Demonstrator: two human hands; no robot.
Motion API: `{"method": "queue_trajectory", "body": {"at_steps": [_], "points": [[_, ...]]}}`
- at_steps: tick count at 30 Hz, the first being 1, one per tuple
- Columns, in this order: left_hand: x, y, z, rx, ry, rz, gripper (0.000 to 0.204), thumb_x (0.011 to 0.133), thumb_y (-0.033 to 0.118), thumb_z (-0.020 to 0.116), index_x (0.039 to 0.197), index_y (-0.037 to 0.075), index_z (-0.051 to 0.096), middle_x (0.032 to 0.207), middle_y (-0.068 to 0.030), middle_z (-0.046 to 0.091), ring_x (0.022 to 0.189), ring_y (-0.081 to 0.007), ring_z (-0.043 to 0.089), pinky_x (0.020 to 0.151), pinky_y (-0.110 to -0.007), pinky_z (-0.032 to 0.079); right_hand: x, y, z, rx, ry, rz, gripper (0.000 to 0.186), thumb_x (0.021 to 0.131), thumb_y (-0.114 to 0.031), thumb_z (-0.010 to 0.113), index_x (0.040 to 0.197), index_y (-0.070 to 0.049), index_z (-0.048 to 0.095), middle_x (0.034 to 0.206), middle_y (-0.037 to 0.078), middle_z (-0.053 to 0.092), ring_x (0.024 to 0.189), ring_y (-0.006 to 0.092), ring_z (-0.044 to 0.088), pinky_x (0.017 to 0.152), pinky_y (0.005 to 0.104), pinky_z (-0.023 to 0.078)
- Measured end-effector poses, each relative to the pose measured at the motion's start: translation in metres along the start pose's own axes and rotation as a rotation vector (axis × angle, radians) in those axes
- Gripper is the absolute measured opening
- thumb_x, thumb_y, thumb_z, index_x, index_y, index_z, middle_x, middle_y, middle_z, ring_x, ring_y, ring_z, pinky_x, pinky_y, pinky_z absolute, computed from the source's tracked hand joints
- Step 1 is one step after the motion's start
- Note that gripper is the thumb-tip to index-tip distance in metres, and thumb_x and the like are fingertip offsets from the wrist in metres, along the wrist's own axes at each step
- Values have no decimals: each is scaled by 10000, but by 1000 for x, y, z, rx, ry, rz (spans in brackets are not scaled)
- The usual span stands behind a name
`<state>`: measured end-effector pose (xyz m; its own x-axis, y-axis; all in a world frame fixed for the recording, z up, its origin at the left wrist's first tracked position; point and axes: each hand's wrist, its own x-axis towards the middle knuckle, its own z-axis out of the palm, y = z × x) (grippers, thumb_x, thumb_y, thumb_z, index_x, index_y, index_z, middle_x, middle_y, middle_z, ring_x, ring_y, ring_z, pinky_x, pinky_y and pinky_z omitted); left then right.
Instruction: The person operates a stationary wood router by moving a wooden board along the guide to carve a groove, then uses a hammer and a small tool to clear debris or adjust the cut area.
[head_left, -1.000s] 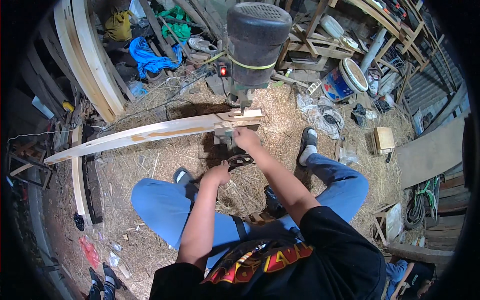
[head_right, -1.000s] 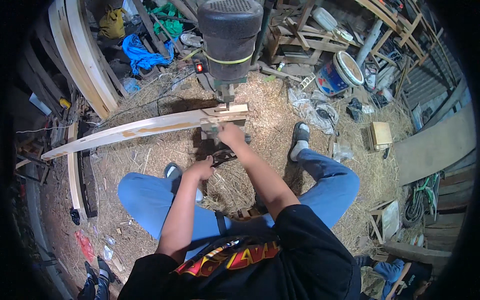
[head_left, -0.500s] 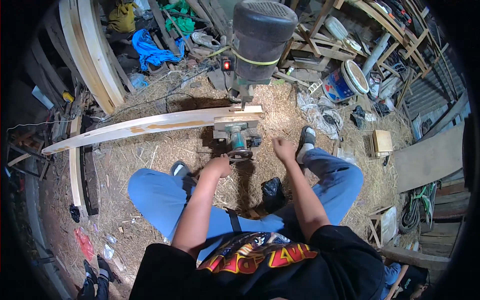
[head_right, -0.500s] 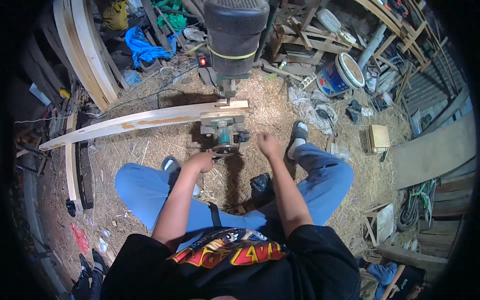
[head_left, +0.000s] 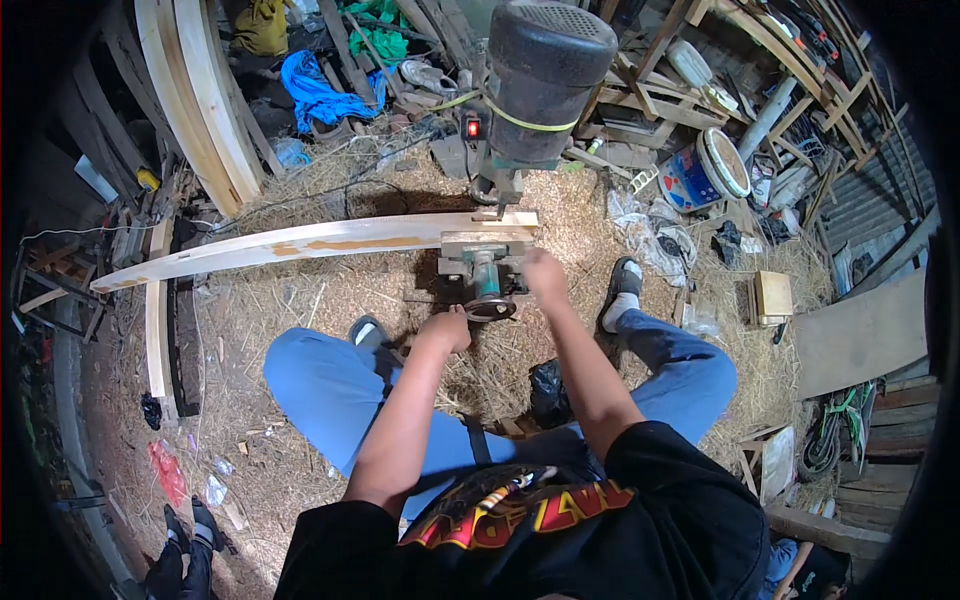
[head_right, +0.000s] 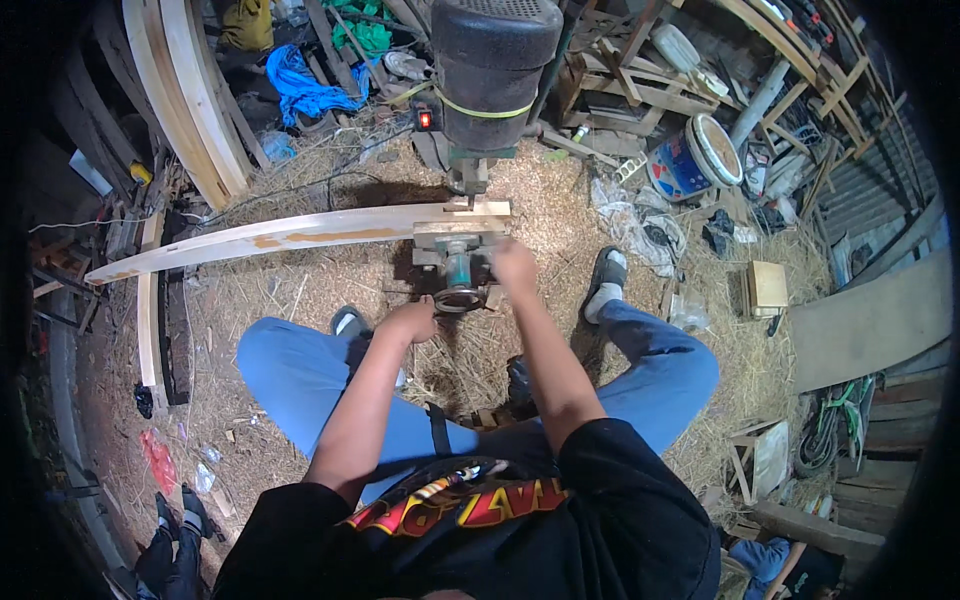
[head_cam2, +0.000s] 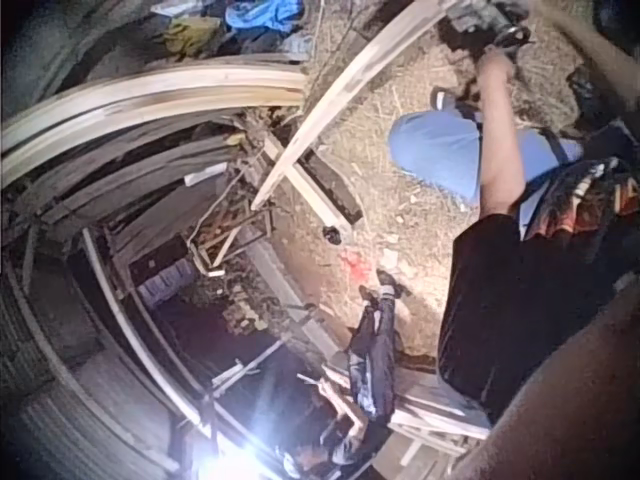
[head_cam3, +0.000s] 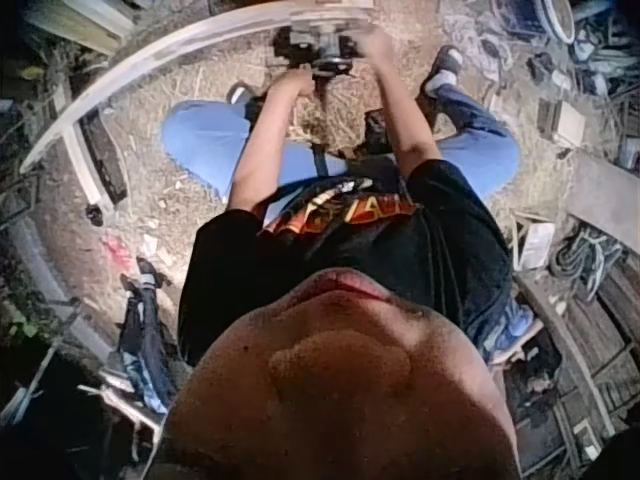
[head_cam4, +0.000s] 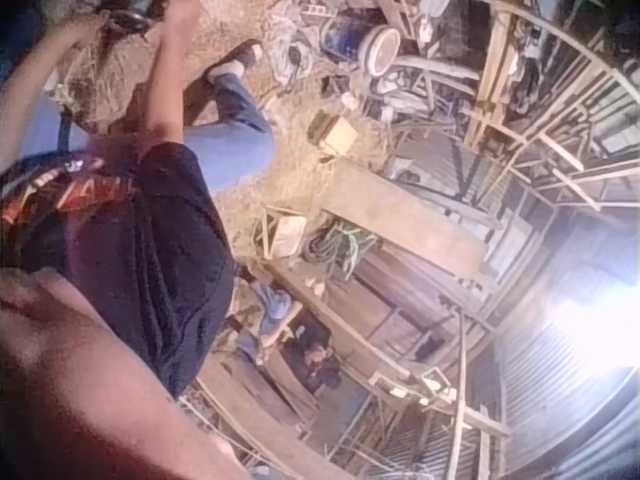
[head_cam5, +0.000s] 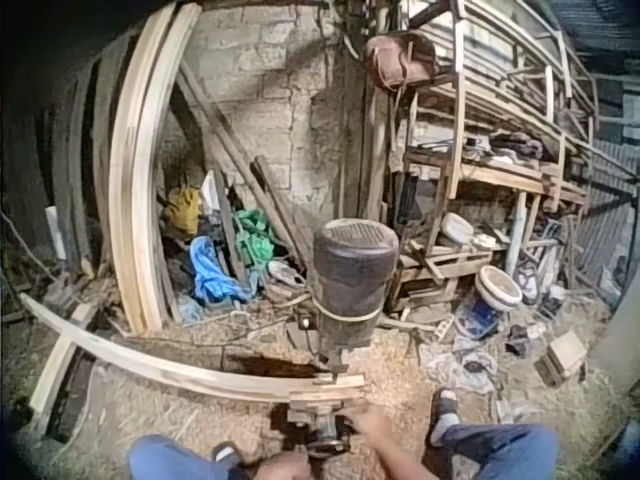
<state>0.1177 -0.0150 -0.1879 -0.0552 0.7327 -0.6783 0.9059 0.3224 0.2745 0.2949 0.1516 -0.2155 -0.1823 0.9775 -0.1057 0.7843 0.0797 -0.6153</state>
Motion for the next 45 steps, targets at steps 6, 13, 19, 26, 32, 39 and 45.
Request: {"method": "queue_trajectory", "body": {"at_steps": [6, 13, 19, 26, 32, 39, 45], "points": [[2, 6, -4, 42, 0, 7, 721, 942, 150, 416, 1606, -34, 201, 1626, -212, 345, 1374, -360, 533, 1127, -448, 463, 10, 93, -86, -246, -75, 212, 438, 978, -409, 529, 1116, -59, 754, 1129, 286, 700, 1098, 441, 674, 975, 499, 525], [-3, 7, -11, 4, -40, -25, 741, 935, 172, 444, 1601, -46, 205, 1616, -217, 366, 1361, -366, 547, 1116, -462, 469, -24, 38, -104, 190, -225, -189, 300, 980, -188, 590, 1257, -85, 640, 870, 172, 736, 813, 267, 718, 758, 379, 559], [-11, 12, -11, 21, -14, -7, 777, 934, 213, 445, 1610, -45, 162, 1643, -217, 307, 1386, -365, 522, 1137, -476, 447, -46, -24, -87, 693, -517, -120, 313, 982, -207, 696, 1247, -61, 614, 957, 45, 682, 744, 111, 606, 647, 255, 501], [2, 4, -1, -37, 2, -16, 830, 956, 382, 527, 1588, -62, 224, 1642, -211, 312, 1421, -350, 475, 1170, -449, 410, -38, -63, -58, 430, -30, -501, 204, 1015, -185, 636, 1076, 1, 692, 892, 148, 709, 792, 251, 692, 716, 353, 543], [4, 8, -3, -38, -18, -5, 754, 943, 208, 448, 1602, -51, 191, 1650, -206, 296, 1412, -341, 499, 1148, -446, 440, -14, -77, -48, 210, 146, -523, 216, 991, -210, 653, 1043, -8, 708, 918, 262, 703, 836, 451, 682, 732, 479, 548], [-2, 7, -10, -64, -37, -11, 750, 960, 252, 464, 1599, -48, 210, 1648, -199, 308, 1419, -331, 494, 1151, -452, 434, 7, -86, -43, 42, 167, -607, 251, 1002, -241, 634, 1004, 2, 699, 863, 265, 703, 790, 452, 686, 715, 497, 554], [10, 1, 5, -82, 16, 13, 744, 961, 273, 486, 1591, -44, 249, 1648, -197, 315, 1421, -331, 492, 1154, -466, 427, 19, -99, -29, 25, 99, -561, 262, 1028, -251, 589, 1041, 0, 662, 839, 250, 701, 759, 440, 685, 698, 501, 548]]}}
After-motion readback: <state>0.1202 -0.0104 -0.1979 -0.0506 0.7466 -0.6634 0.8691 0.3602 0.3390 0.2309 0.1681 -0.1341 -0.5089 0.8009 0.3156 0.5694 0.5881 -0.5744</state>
